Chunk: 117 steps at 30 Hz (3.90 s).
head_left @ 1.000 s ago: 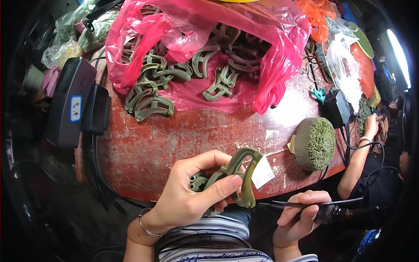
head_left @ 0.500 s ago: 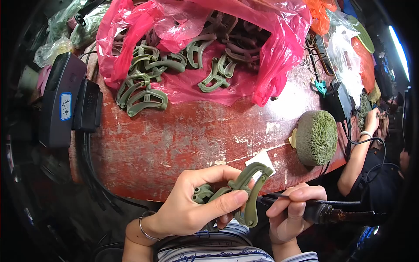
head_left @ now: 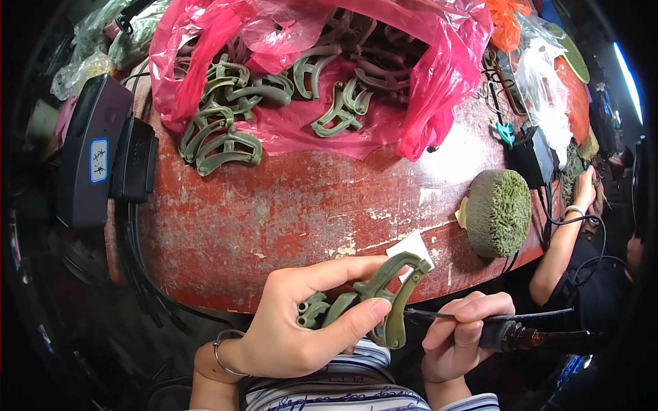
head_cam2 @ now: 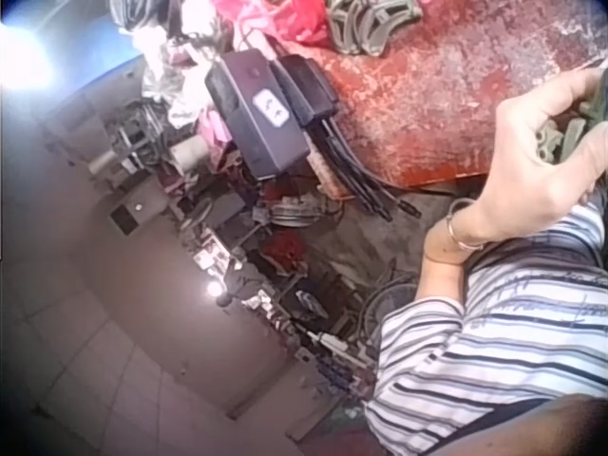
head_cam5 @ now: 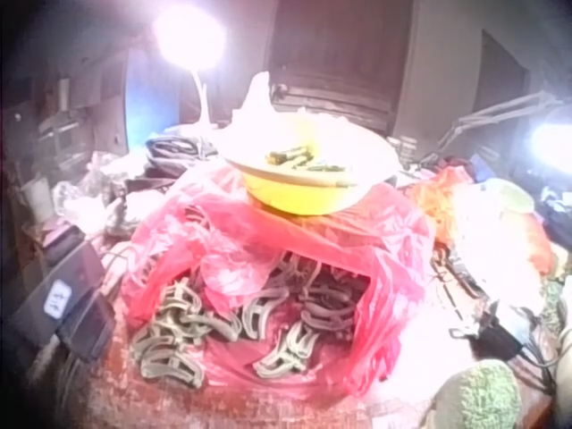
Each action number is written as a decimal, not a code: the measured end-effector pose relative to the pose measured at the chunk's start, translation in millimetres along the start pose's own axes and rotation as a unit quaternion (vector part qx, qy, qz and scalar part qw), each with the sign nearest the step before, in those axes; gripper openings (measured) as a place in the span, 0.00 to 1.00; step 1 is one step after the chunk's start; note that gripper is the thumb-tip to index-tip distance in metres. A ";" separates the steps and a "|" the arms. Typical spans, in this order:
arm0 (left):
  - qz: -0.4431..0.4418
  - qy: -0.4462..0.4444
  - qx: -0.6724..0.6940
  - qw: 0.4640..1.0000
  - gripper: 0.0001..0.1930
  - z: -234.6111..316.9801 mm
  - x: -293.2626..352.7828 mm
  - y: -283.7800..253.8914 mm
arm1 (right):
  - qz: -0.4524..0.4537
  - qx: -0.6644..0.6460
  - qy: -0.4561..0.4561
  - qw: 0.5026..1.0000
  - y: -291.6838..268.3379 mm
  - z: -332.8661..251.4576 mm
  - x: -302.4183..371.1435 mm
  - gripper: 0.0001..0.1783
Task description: The recorder trims plastic parts and uses a soldering iron to fuse them at a workbench.
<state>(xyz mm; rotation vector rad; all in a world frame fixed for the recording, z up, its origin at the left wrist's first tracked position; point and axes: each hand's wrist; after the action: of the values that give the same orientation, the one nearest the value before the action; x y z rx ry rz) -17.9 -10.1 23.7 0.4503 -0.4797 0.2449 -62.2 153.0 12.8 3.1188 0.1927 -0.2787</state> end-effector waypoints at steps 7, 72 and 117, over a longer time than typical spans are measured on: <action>0.055 0.055 -0.061 0.995 0.18 -0.4 3.1 1.0 | -0.006 0.033 -0.009 0.999 2.4 2.6 2.5 0.16; -0.019 -0.060 0.287 0.956 0.25 -17.4 -2.2 17.1 | -0.036 -0.078 -0.003 0.996 -4.9 3.8 17.3 0.13; 0.029 0.059 0.228 0.971 0.26 -22.3 -4.3 20.1 | 0.005 -0.021 0.036 0.999 -9.1 0.9 15.0 0.12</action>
<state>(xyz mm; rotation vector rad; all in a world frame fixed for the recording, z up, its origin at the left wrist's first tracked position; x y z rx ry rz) -19.5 17.4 11.0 0.8670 -0.3168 0.4391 -48.8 163.9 9.4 3.0900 0.1807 -0.1595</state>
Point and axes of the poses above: each hand's wrist, its own x-axis away from the middle knuckle, its own y-axis out of the palm, z = x × y, and after that the axes turned 9 degrees about z, right-handed
